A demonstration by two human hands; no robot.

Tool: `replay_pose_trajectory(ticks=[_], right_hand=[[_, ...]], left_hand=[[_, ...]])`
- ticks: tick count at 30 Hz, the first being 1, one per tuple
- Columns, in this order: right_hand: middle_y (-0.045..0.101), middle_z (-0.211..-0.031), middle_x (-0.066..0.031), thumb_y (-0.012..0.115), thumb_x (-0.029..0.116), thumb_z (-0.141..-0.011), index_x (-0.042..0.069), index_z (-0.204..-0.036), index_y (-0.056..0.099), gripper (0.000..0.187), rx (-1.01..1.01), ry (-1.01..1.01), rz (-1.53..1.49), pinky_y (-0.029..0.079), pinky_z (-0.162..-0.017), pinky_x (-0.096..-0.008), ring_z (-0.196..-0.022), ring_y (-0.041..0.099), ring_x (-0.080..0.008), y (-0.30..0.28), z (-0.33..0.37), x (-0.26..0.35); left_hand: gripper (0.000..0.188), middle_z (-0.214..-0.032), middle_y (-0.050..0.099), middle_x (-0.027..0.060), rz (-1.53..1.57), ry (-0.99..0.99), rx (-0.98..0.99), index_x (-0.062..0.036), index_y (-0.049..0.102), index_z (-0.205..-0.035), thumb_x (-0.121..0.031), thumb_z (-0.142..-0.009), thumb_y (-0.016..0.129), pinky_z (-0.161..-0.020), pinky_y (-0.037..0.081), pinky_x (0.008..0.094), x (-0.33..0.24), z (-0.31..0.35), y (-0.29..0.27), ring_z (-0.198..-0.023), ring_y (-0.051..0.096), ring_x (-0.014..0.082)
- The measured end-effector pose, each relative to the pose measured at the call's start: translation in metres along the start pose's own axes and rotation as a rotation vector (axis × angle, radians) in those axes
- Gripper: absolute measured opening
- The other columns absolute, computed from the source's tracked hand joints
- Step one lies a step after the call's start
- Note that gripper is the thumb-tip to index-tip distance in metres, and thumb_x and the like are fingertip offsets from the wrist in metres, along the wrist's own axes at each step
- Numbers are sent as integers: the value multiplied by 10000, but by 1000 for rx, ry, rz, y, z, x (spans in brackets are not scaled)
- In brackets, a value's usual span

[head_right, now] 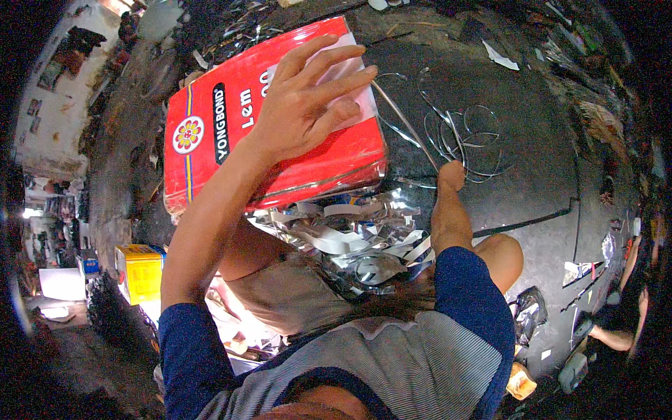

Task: The person sits on the floor and repeatedly peels thin metal strips from a red rectangular package, separating them by hand and dropping them onto a pile on the floor.

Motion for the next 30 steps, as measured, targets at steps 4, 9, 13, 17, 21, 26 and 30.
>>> replay_pose_trajectory(ticks=[4, 9, 13, 17, 21, 26, 30], right_hand=[[706, -1081, -226, 589, 242, -884, 15, -1020, 718, 294, -56, 95, -18, 564, -844, -496, -993, 700, -388, -6, 0, -50], [709, -1077, -222, 612, 270, -874, 32, -1009, 725, 296, -54, 122, -149, 560, -842, -492, -981, 706, -370, 18, 0, -53], [709, -1050, -241, 623, 265, -839, 3, -987, 720, 316, 309, -129, 65, 558, -849, -463, -977, 705, -373, 91, 59, 33], [676, -1148, -186, 610, 224, -818, 66, -1125, 685, 354, 349, -701, -242, 519, -886, -477, -1100, 615, -388, 112, 174, 62], [627, -1293, -156, 549, 207, -860, 100, -1156, 708, 353, 306, -769, 318, 488, -935, -439, -1256, 539, -364, 88, 237, 68], [660, -1197, -159, 532, 185, -876, 101, -1052, 735, 281, 484, -773, 465, 543, -815, -461, -1151, 606, -337, 22, 262, 89], [699, -914, -46, 547, 280, -892, 174, -1073, 693, 256, -99, -1308, 303, 522, -631, -406, -782, 655, -235, -71, 316, 124]], left_hand=[[498, -1446, 528, 67, -69, -8, 55, -231, 661, -1291, -511, -881, 627, -1104, 367, 495, -1, -1, 5, -1349, 437, 347], [546, -1433, 542, 67, -45, 15, 47, -210, 639, -1312, -512, -857, 656, -1123, 377, 463, -2, -2, 10, -1338, 462, 340], [551, -1410, 558, 79, -49, -17, 56, -190, 620, -1329, -496, -872, 644, -1092, 409, 450, 5, 13, 3, -1286, 510, 329], [504, -1323, 604, 85, -87, 58, 23, -131, 657, -1263, -478, -899, 619, -1040, 427, 435, -10, -3, 9, -1222, 533, 305], [461, -1332, 593, 98, -96, 15, 14, -124, 642, -1268, -415, -911, 618, -1045, 427, 442, -12, 3, 4, -1232, 530, 316], [401, -1307, 590, 137, -30, -33, -94, -106, 634, -1254, -214, -871, 680, -1006, 471, 457, -50, 23, -22, -1197, 557, 347], [388, -1244, 608, 174, 416, -286, 93, -70, 649, -1206, -164, -834, 709, -947, 505, 442, -97, 70, -18, -1111, 607, 350]])
Point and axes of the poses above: each hand's wrist, its own z-axis away from the middle knuckle, its own y-axis out of the palm, x = y × z, the point moved 10 cm from there along -z, towards the middle knuckle
